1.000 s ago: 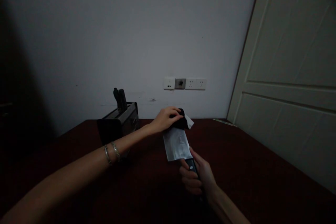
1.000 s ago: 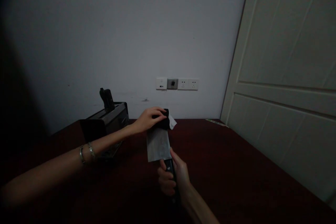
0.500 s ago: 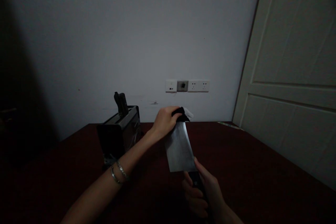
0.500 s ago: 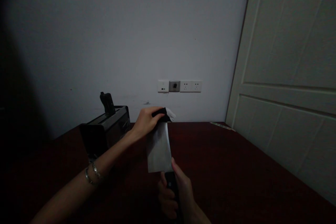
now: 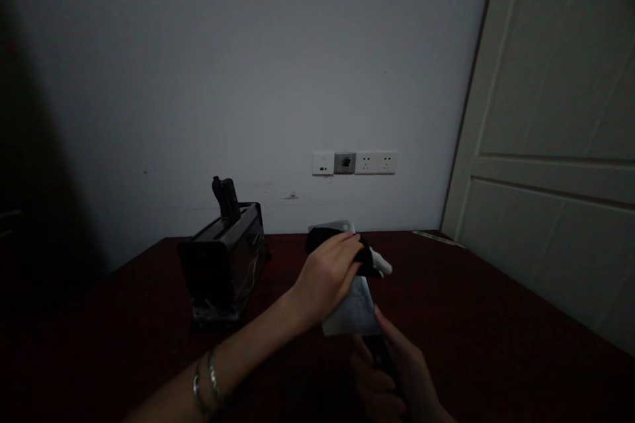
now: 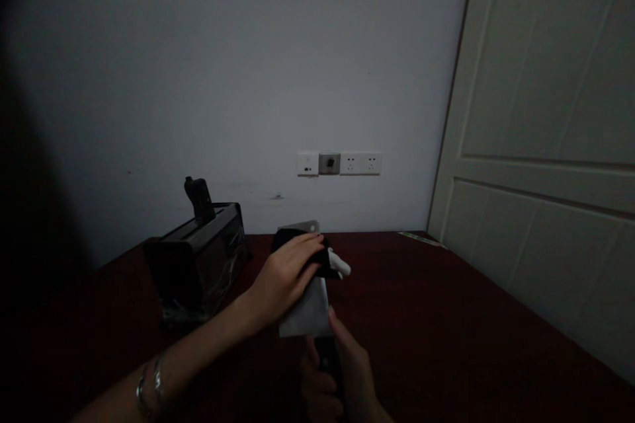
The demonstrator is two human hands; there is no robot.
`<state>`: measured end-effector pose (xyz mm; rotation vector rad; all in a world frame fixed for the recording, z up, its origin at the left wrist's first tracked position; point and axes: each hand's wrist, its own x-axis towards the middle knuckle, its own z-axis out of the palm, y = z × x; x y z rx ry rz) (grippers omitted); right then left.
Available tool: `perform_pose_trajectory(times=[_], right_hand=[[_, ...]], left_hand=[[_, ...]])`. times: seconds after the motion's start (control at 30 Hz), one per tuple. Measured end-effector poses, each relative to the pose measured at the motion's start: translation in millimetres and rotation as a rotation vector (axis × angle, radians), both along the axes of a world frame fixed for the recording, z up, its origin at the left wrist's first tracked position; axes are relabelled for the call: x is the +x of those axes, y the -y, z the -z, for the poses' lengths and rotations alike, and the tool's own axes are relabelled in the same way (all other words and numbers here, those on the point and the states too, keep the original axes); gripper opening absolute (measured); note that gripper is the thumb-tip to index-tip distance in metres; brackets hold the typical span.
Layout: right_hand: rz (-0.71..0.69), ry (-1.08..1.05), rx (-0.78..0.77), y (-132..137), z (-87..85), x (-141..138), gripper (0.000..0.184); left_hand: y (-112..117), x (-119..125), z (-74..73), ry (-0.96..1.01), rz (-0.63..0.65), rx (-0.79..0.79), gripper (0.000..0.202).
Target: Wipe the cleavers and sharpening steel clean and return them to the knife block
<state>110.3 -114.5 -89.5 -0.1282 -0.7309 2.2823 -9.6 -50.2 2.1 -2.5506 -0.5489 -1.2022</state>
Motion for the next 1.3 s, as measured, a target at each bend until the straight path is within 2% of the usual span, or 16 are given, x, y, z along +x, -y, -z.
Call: perform_pose_trajectory(times=[0.07,0.13,0.3,0.37,0.47,0.53,0.7,0.8,0.87,1.03,1.1,1.3], right_hand=[[0.014,-0.016,-0.009,0.5,-1.5,2.1,0.044],[0.023,-0.028,-0.003,0.5,-2.4,3.4,0.045],[-0.009,-0.013,0.002,0.8,-3.8,0.6,0.046],[0.001,-0.010,-0.012,1.0,-4.3,-0.1,0.046],[0.019,-0.016,-0.025,0.7,-4.5,2.0,0.046],[0.033,-0.020,-0.030,0.1,-4.0,4.2,0.045],[0.017,-0.040,-0.010,-0.3,-2.4,5.5,0.043],[0.004,-0.071,-0.002,0.4,-3.1,5.7,0.042],[0.007,-0.094,-0.003,0.3,-4.5,7.5,0.041],[0.067,-0.125,0.015,-2.6,-7.2,14.3,0.041],[0.092,-0.124,0.022,-3.4,-6.4,15.2,0.041],[0.057,-0.109,0.037,-2.7,-5.3,12.0,0.042]], left_hand=[[6.5,3.4,6.2,-0.057,-0.011,0.000,0.026],[4.5,2.7,6.1,-0.067,-0.041,0.011,0.028],[-21.8,-5.7,-3.9,0.068,-0.113,0.022,0.029],[-24.7,-6.6,-4.1,0.072,-0.078,0.018,0.029],[-17.6,-4.7,2.1,-0.024,0.028,0.006,0.030],[-15.0,-3.7,6.0,-0.067,0.055,-0.001,0.031],[-39.1,-10.5,-0.7,0.068,-0.073,-0.033,0.029],[-49.6,-17.5,-5.0,0.092,-0.095,-0.032,0.029],[-45.0,-21.4,-1.7,0.042,-0.070,-0.024,0.030],[-13.2,-27.3,20.0,-0.102,0.036,-0.033,0.033],[-6.6,-28.8,24.4,-0.144,0.069,-0.028,0.032],[-16.8,-35.0,15.6,-0.067,-0.007,-0.004,0.031]])
